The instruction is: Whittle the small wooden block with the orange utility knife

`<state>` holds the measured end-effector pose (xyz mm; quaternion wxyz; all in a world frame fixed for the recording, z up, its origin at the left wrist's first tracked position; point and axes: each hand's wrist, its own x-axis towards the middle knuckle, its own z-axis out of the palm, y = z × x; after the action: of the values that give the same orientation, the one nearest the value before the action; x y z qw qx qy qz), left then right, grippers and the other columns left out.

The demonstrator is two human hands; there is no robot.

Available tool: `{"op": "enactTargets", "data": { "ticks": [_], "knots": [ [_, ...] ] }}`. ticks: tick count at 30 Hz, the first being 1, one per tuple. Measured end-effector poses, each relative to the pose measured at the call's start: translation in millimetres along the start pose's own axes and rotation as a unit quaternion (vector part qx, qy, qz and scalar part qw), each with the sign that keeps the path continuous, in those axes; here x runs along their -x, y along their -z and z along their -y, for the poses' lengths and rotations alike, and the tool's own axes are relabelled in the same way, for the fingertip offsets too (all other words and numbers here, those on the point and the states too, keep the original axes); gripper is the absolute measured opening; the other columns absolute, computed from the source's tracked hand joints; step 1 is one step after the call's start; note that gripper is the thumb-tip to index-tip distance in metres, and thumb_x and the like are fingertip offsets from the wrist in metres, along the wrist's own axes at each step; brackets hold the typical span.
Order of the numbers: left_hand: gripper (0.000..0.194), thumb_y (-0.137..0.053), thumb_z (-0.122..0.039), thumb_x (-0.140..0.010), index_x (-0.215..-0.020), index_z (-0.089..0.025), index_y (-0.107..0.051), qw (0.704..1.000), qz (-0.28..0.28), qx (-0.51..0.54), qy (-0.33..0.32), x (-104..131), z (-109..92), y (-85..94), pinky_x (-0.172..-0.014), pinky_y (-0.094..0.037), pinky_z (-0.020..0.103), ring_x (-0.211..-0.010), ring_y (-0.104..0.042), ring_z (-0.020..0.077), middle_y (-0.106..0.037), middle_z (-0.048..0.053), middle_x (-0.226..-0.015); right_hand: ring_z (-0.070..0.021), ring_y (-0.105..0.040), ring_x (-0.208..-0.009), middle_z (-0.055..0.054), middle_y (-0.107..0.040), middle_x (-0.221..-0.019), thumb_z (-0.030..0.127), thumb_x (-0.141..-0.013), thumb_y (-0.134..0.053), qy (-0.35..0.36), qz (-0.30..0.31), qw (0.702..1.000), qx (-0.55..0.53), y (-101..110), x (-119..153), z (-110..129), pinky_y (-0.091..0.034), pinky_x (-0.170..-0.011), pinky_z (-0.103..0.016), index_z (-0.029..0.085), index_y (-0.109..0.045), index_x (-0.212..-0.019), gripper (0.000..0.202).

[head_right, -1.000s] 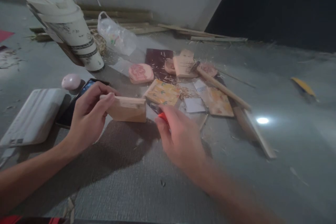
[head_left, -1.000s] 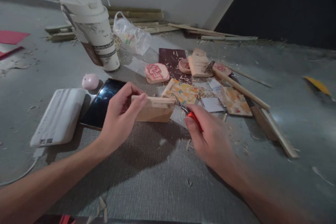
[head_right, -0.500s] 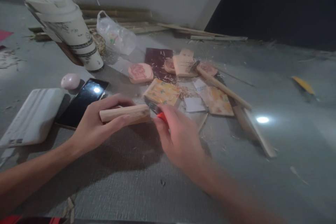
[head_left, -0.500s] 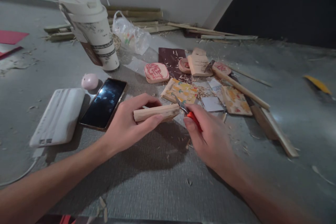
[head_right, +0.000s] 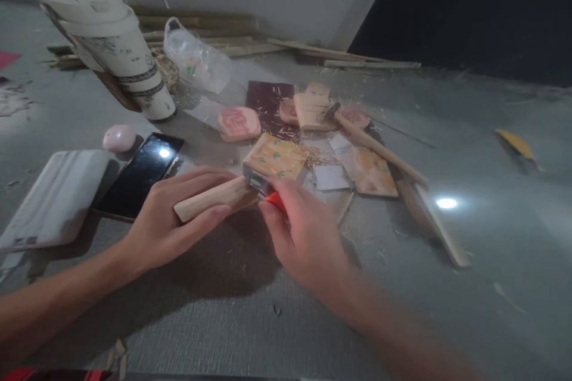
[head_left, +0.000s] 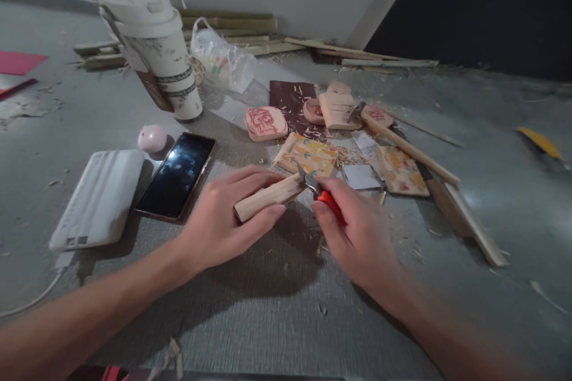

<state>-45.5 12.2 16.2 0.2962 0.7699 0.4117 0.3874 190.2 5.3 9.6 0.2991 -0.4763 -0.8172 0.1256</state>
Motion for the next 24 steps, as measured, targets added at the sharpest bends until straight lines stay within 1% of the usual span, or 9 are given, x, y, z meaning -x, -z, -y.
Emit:
{"op": "enactTargets", "data": {
  "ticks": [6,10,13,15,16,18,20,22,24],
  "knots": [
    [0.058,-0.072,-0.031,-0.093,-0.146,-0.013,-0.057,0.999,0.024,0.01,-0.033,5,10,-9.7,-0.111,-0.052,0.035,-0.129,-0.067,0.0248,-0.067,0.014,-0.145,-0.0188,-0.068,-0.085,-0.004,-0.072,-0.099,0.033,-0.108,-0.048,-0.008,0.016,1.0,-0.007,-1,1,0,-0.049,-0.071,-0.03,0.021,-0.061,-0.121,0.023],
    [0.06,-0.071,-0.032,-0.094,-0.149,-0.018,-0.054,0.998,0.029,0.004,-0.046,5,13,-11.7,-0.114,-0.051,0.037,-0.133,-0.066,0.0255,-0.065,0.013,-0.148,-0.0181,-0.068,-0.083,-0.004,-0.072,-0.097,0.035,-0.109,-0.047,-0.011,0.023,1.0,-0.012,-1,1,-1,-0.048,-0.07,-0.029,0.02,-0.061,-0.122,0.025],
    [0.06,-0.07,-0.035,-0.095,-0.15,-0.018,-0.052,0.999,0.041,-0.018,-0.026,5,11,-9.8,-0.111,-0.052,0.038,-0.132,-0.065,0.0258,-0.066,0.013,-0.147,-0.0176,-0.067,-0.079,-0.002,-0.071,-0.091,0.037,-0.111,-0.043,-0.022,0.028,0.999,-0.005,1,1,0,-0.047,-0.068,-0.029,0.018,-0.06,-0.124,0.029],
    [0.061,-0.069,-0.038,-0.096,-0.15,-0.016,-0.051,0.998,0.046,-0.049,-0.009,5,9,-7.9,-0.106,-0.054,0.039,-0.128,-0.067,0.0271,-0.067,0.014,-0.143,-0.0172,-0.065,-0.073,-0.002,-0.069,-0.085,0.039,-0.111,-0.042,-0.028,0.031,0.999,0.005,2,1,1,-0.044,-0.064,-0.029,0.018,-0.06,-0.119,0.029],
    [0.059,-0.069,-0.039,-0.095,-0.147,-0.016,-0.053,0.996,0.049,-0.069,0.001,5,7,-7.0,-0.1,-0.056,0.039,-0.122,-0.07,0.0277,-0.07,0.014,-0.138,-0.0169,-0.063,-0.069,-0.001,-0.068,-0.082,0.04,-0.111,-0.042,-0.028,0.031,0.999,0.01,2,1,1,-0.042,-0.062,-0.029,0.018,-0.061,-0.114,0.029],
    [0.05,-0.069,-0.044,-0.092,-0.133,-0.016,-0.062,0.99,0.067,-0.122,0.026,4,4,-5.2,-0.08,-0.057,0.038,-0.098,-0.076,0.0276,-0.077,0.011,-0.116,-0.0165,-0.061,-0.066,-0.002,-0.067,-0.08,0.041,-0.111,-0.041,-0.017,0.031,0.999,0.021,3,1,3,-0.04,-0.059,-0.029,0.019,-0.06,-0.105,0.029],
    [0.038,-0.069,-0.049,-0.089,-0.111,-0.018,-0.068,0.977,0.095,-0.179,0.063,3,0,-4.1,-0.061,-0.048,0.034,-0.073,-0.073,0.0245,-0.076,0.005,-0.089,-0.0164,-0.059,-0.065,-0.001,-0.065,-0.078,0.041,-0.11,-0.042,0.002,0.037,0.999,0.029,4,1,5,-0.038,-0.059,-0.029,0.02,-0.058,-0.099,0.029],
    [0.031,-0.068,-0.05,-0.088,-0.097,-0.021,-0.067,0.965,0.113,-0.221,0.088,1,-4,-3.8,-0.055,-0.039,0.031,-0.065,-0.069,0.0228,-0.072,0.002,-0.078,-0.0159,-0.058,-0.063,-0.001,-0.063,-0.075,0.043,-0.11,-0.042,0.018,0.049,0.998,0.032,4,1,7,-0.037,-0.058,-0.029,0.02,-0.056,-0.095,0.031],
    [0.027,-0.067,-0.049,-0.086,-0.091,-0.022,-0.067,0.958,0.118,-0.245,0.09,0,-6,-4.0,-0.057,-0.035,0.031,-0.068,-0.07,0.023,-0.072,0.002,-0.081,-0.0151,-0.057,-0.062,0.0,-0.062,-0.074,0.047,-0.11,-0.043,0.025,0.064,0.997,0.027,4,1,8,-0.035,-0.057,-0.028,0.02,-0.055,-0.093,0.034]
  ]
}}
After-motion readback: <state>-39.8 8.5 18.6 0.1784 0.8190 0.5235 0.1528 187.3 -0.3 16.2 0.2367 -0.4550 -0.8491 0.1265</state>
